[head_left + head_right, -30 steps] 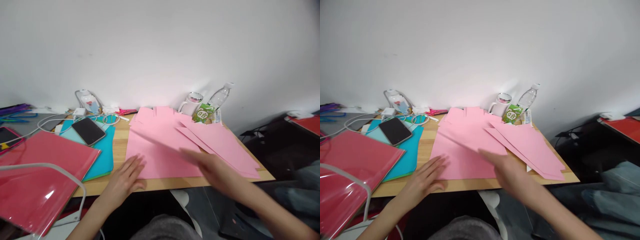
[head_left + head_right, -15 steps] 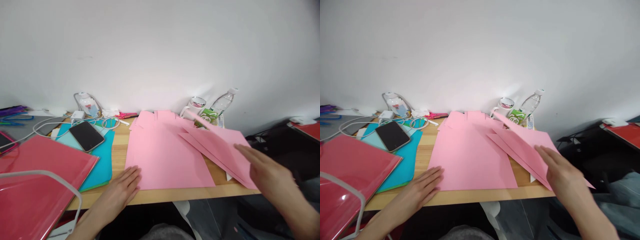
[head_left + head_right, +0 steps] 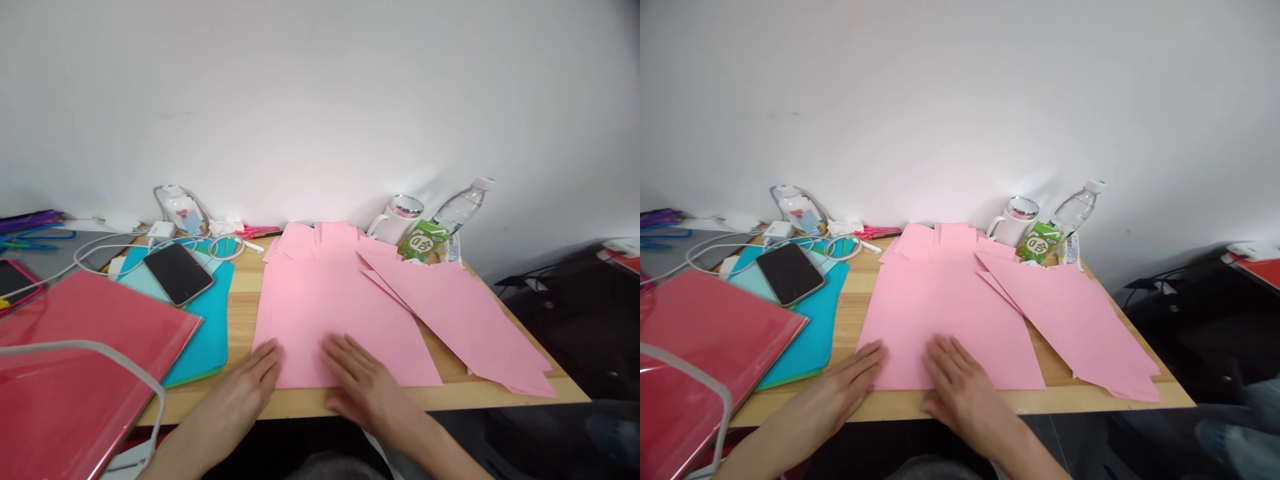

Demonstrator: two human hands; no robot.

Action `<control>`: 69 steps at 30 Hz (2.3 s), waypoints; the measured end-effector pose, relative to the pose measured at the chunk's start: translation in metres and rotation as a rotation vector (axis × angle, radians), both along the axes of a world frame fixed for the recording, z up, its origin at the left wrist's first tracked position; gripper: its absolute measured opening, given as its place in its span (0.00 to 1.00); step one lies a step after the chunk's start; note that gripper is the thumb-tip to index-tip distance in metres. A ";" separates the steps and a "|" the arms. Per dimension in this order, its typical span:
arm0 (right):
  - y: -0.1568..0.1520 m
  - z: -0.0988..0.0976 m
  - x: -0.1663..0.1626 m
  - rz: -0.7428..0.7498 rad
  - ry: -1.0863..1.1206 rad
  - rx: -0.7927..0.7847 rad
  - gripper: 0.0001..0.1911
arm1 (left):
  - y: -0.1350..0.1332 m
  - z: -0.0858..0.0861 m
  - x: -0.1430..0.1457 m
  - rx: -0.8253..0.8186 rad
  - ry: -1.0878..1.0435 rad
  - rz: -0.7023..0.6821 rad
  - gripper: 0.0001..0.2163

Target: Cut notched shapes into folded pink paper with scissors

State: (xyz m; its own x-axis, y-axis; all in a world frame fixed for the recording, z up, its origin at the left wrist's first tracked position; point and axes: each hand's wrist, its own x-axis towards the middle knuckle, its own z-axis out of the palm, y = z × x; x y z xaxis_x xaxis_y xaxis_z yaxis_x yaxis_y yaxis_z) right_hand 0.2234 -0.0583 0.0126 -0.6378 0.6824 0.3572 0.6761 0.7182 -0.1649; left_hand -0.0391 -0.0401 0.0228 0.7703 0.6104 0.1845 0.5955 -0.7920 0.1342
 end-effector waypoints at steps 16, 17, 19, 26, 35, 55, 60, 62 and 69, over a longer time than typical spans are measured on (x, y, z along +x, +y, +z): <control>0.022 0.031 0.000 -0.561 0.806 -0.837 0.15 | 0.009 -0.003 0.022 0.198 -0.386 0.239 0.27; 0.027 0.027 0.005 -0.569 0.840 -0.877 0.24 | 0.013 -0.006 0.023 0.206 -0.332 0.194 0.26; 0.036 0.019 0.014 -0.587 0.814 -0.879 0.32 | 0.019 -0.011 0.024 0.229 -0.223 0.106 0.23; 0.060 0.002 0.030 -0.500 0.481 -0.566 0.12 | 0.024 -0.016 0.022 0.319 0.116 0.100 0.21; 0.052 -0.007 0.019 -0.631 0.691 -0.657 0.14 | 0.056 0.002 0.038 0.230 0.175 0.088 0.35; 0.046 0.030 0.006 -0.531 0.748 -0.975 0.14 | 0.074 -0.004 0.041 0.198 0.136 -0.051 0.29; 0.056 0.016 0.028 -0.572 0.683 -0.783 0.13 | 0.059 0.001 0.055 0.225 0.156 -0.039 0.26; 0.058 0.007 0.033 -0.603 0.642 -0.737 0.13 | 0.054 0.002 0.057 0.223 0.151 -0.044 0.25; 0.052 -0.005 0.035 -0.703 0.573 -0.635 0.11 | 0.039 -0.007 0.049 0.141 0.107 -0.081 0.26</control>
